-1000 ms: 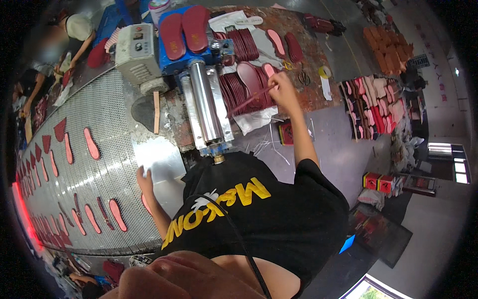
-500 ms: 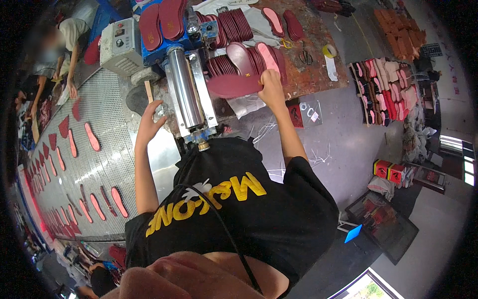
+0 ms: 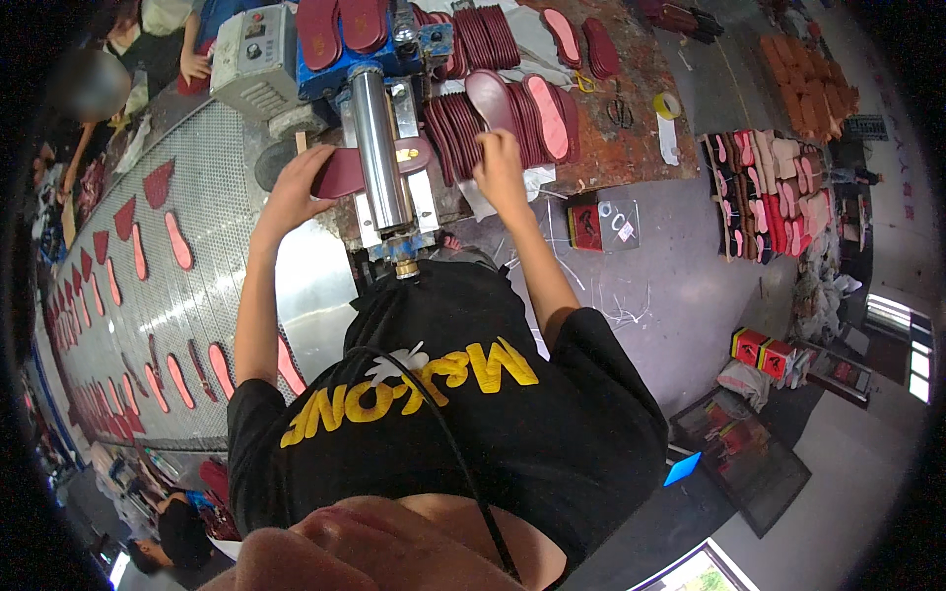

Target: Apply adhesive to shoe insoles using a roller machine and place them on a conveyor.

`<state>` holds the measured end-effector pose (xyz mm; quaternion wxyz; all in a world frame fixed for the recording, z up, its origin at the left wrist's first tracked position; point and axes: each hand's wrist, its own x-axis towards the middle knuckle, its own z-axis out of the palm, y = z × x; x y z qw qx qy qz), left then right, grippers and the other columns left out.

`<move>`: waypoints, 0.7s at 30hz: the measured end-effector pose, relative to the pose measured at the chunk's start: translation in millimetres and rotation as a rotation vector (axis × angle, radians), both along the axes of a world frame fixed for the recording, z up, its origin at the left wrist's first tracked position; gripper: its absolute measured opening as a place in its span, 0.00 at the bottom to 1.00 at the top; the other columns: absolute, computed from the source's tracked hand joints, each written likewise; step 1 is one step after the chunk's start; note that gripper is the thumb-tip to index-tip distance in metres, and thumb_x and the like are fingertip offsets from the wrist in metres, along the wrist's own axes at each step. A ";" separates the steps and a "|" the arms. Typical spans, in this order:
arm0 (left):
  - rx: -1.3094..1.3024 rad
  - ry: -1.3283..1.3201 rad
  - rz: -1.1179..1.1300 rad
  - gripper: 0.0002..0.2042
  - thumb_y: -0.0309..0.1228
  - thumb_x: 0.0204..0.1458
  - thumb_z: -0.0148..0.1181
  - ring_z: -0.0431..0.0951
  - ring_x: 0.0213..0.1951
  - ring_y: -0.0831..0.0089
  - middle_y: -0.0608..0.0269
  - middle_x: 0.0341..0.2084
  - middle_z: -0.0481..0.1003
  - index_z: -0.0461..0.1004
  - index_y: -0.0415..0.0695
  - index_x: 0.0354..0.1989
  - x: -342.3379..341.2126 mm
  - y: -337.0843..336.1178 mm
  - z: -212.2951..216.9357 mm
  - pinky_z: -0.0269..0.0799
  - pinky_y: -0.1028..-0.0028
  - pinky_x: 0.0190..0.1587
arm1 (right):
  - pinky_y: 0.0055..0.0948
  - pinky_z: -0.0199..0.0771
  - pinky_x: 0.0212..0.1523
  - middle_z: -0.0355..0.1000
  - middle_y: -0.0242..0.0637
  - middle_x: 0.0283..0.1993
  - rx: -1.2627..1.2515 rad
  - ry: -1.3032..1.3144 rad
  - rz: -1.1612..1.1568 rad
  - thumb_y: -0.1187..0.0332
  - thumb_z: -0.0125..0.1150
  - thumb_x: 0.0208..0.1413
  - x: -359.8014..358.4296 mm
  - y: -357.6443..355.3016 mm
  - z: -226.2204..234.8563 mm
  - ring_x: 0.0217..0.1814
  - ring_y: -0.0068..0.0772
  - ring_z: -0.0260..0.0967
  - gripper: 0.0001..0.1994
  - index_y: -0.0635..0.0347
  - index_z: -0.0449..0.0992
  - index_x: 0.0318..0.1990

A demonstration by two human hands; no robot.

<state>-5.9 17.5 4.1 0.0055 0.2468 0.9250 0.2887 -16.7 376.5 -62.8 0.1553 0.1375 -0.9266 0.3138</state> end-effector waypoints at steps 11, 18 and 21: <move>0.653 -0.607 0.274 0.38 0.22 0.34 0.67 0.68 0.47 0.66 0.63 0.49 0.67 0.60 0.46 0.60 91.3 -99.3 -131.5 0.67 0.71 0.51 | 0.38 0.67 0.28 0.69 0.44 0.21 0.122 -1.062 0.250 0.67 0.47 0.54 116.6 103.6 -239.3 0.26 0.33 0.69 0.11 0.66 0.70 0.30; 1.896 -0.961 0.967 0.28 0.52 0.56 0.48 0.72 0.49 0.69 0.63 0.51 0.69 0.61 0.46 0.60 265.1 -94.0 -222.1 0.68 0.71 0.51 | 0.26 0.68 0.33 0.72 0.33 0.29 -0.082 -1.348 0.106 0.72 0.55 0.46 129.2 125.2 -255.2 0.31 0.26 0.68 0.06 0.65 0.73 0.31; 2.090 -0.614 1.288 0.28 0.53 0.57 0.46 0.71 0.51 0.69 0.64 0.53 0.69 0.62 0.46 0.58 281.0 -95.0 -244.4 0.68 0.68 0.53 | 0.26 0.69 0.30 0.72 0.31 0.29 -0.101 -1.343 0.159 0.70 0.57 0.48 111.6 101.6 -218.9 0.29 0.26 0.70 0.07 0.62 0.73 0.35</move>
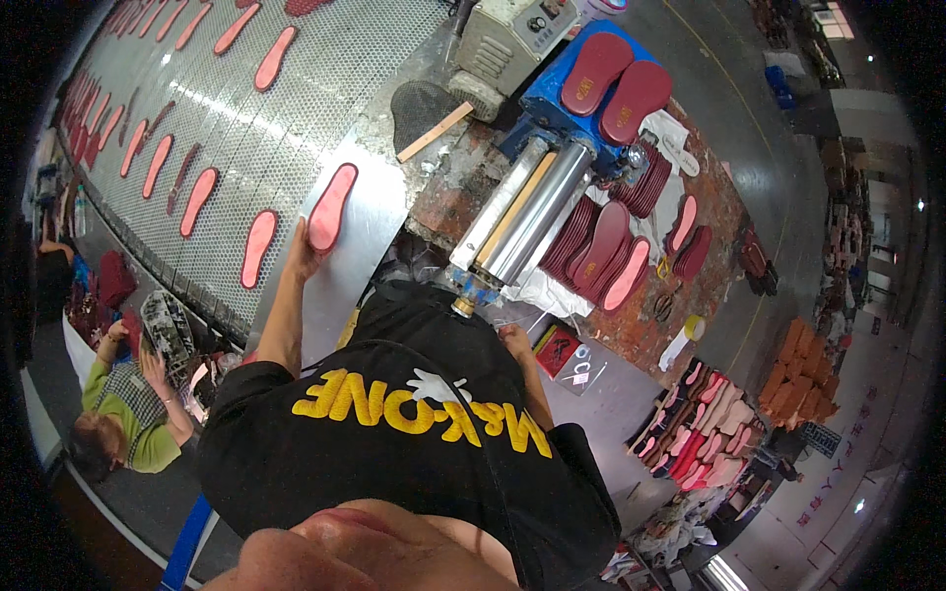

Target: Apply adhesive to shoe insoles using a roller machine and place them on a conveyor.

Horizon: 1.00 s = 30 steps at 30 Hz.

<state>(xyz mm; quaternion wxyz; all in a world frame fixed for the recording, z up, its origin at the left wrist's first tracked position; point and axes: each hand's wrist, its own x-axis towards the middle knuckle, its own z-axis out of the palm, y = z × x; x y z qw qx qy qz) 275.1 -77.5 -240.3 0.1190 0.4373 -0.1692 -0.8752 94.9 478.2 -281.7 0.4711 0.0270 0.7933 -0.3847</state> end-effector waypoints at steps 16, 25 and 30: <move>-0.168 0.050 0.199 0.33 0.55 0.57 0.42 0.66 0.55 0.54 0.48 0.56 0.63 0.55 0.37 0.59 -117.7 -202.2 0.6 0.62 0.58 0.56 | 0.24 0.68 0.30 0.71 0.32 0.31 -0.014 -0.060 -0.175 0.73 0.53 0.52 46.8 -27.5 35.4 0.28 0.23 0.67 0.06 0.61 0.71 0.38; -0.648 -0.198 -0.657 0.12 0.37 0.59 0.48 0.69 0.20 0.81 0.68 0.21 0.72 0.72 0.41 0.33 -65.3 -104.2 -48.8 0.65 0.83 0.22 | 0.29 0.70 0.29 0.73 0.38 0.23 0.178 0.686 -0.234 0.65 0.56 0.53 -39.3 -35.3 100.1 0.26 0.27 0.71 0.11 0.66 0.75 0.31; -0.663 -0.140 -0.814 0.07 0.33 0.57 0.53 0.71 0.24 0.81 0.67 0.25 0.73 0.72 0.42 0.33 -58.9 -7.2 -29.7 0.64 0.83 0.24 | 0.42 0.70 0.43 0.71 0.53 0.37 0.479 1.051 -0.348 0.61 0.62 0.46 -151.0 -55.6 143.1 0.43 0.51 0.70 0.21 0.68 0.69 0.44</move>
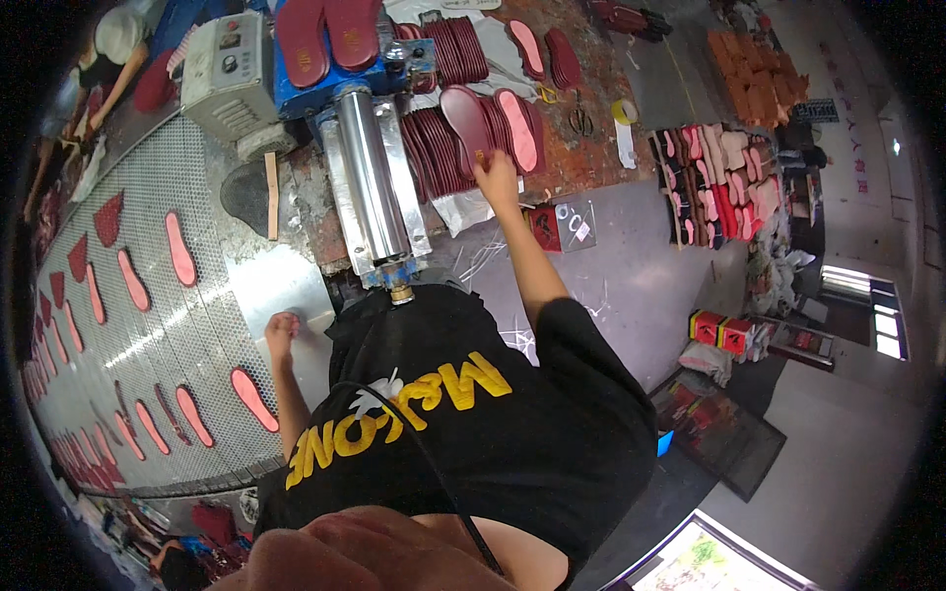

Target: Apply adhesive to shoe insoles using a roller machine and place them on a conveyor.

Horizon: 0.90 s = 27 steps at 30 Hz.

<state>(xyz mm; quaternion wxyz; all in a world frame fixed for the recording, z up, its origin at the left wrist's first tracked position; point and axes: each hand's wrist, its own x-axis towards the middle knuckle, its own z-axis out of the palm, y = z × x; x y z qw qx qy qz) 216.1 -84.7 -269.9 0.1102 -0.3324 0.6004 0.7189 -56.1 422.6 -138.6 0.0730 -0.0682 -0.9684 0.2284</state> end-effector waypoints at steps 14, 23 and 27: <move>-0.198 0.210 -0.359 0.08 0.15 0.47 0.51 0.74 0.29 0.79 0.63 0.25 0.75 0.71 0.34 0.36 -95.7 89.6 98.4 0.70 0.81 0.35 | 0.48 0.67 0.48 0.65 0.56 0.45 -0.013 0.015 -0.066 0.55 0.64 0.41 -32.8 8.0 -11.8 0.48 0.58 0.64 0.29 0.67 0.67 0.47; -0.174 0.237 -0.377 0.08 0.17 0.52 0.48 0.74 0.29 0.76 0.60 0.27 0.75 0.70 0.33 0.39 -149.0 119.3 122.2 0.69 0.80 0.35 | 0.48 0.69 0.47 0.62 0.58 0.47 -0.036 -0.284 -0.136 0.56 0.69 0.37 -5.2 -9.5 -17.2 0.49 0.59 0.65 0.42 0.68 0.55 0.57; -0.190 0.264 -0.386 0.09 0.15 0.52 0.47 0.74 0.29 0.75 0.58 0.29 0.75 0.69 0.32 0.41 -151.9 124.4 117.7 0.71 0.78 0.37 | 0.47 0.66 0.50 0.62 0.60 0.46 -0.142 -0.150 -0.176 0.62 0.68 0.37 0.9 9.8 -33.7 0.49 0.60 0.63 0.38 0.69 0.56 0.55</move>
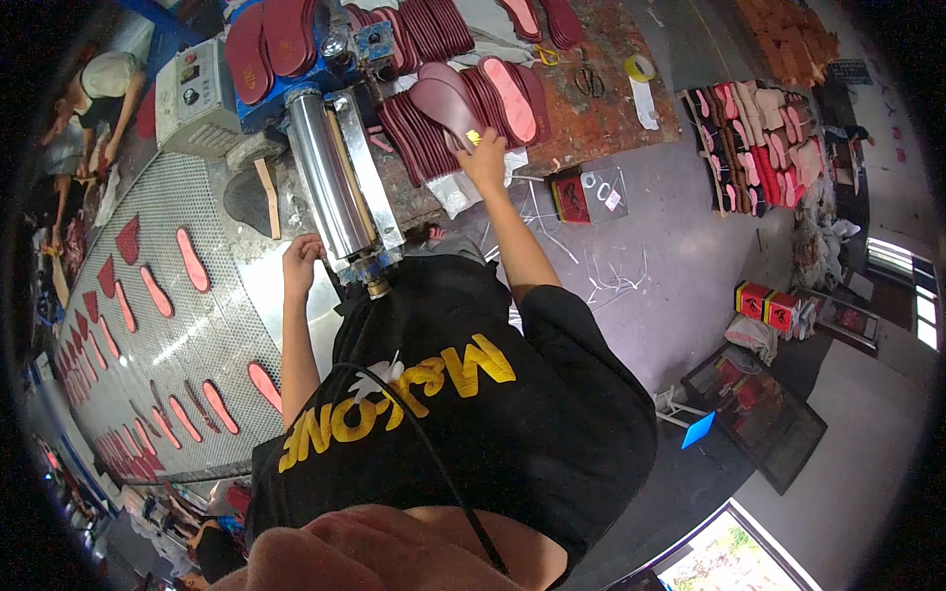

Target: Apply adhesive to shoe insoles using a roller machine and place them on a conveyor.

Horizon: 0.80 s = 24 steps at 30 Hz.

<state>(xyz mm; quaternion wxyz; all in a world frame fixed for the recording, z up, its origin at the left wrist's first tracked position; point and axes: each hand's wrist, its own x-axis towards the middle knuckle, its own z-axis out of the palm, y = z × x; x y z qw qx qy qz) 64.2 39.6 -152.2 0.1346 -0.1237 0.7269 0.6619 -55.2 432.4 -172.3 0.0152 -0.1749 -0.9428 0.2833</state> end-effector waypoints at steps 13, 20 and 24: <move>-0.207 0.245 -0.189 0.25 0.21 0.44 0.59 0.66 0.57 0.67 0.58 0.56 0.67 0.67 0.43 0.55 -53.6 -7.8 104.7 0.63 0.69 0.56 | 0.36 0.64 0.52 0.66 0.48 0.44 -0.256 0.353 0.599 0.70 0.58 0.34 12.9 7.9 136.5 0.50 0.49 0.64 0.28 0.62 0.67 0.51; -0.457 0.446 -0.549 0.38 0.29 0.32 0.70 0.58 0.62 0.58 0.53 0.60 0.60 0.64 0.44 0.58 -75.1 12.6 159.6 0.55 0.66 0.63 | 0.36 0.63 0.55 0.62 0.52 0.50 -0.304 0.333 0.760 0.72 0.55 0.41 23.9 -66.9 139.8 0.51 0.50 0.64 0.32 0.62 0.58 0.59; -0.618 0.632 -0.448 0.32 0.32 0.31 0.70 0.64 0.55 0.53 0.52 0.53 0.65 0.67 0.42 0.51 -63.5 -5.9 157.3 0.60 0.63 0.58 | 0.33 0.66 0.49 0.66 0.48 0.45 -0.489 0.165 0.614 0.73 0.54 0.46 52.4 -52.1 101.5 0.47 0.41 0.67 0.29 0.62 0.58 0.60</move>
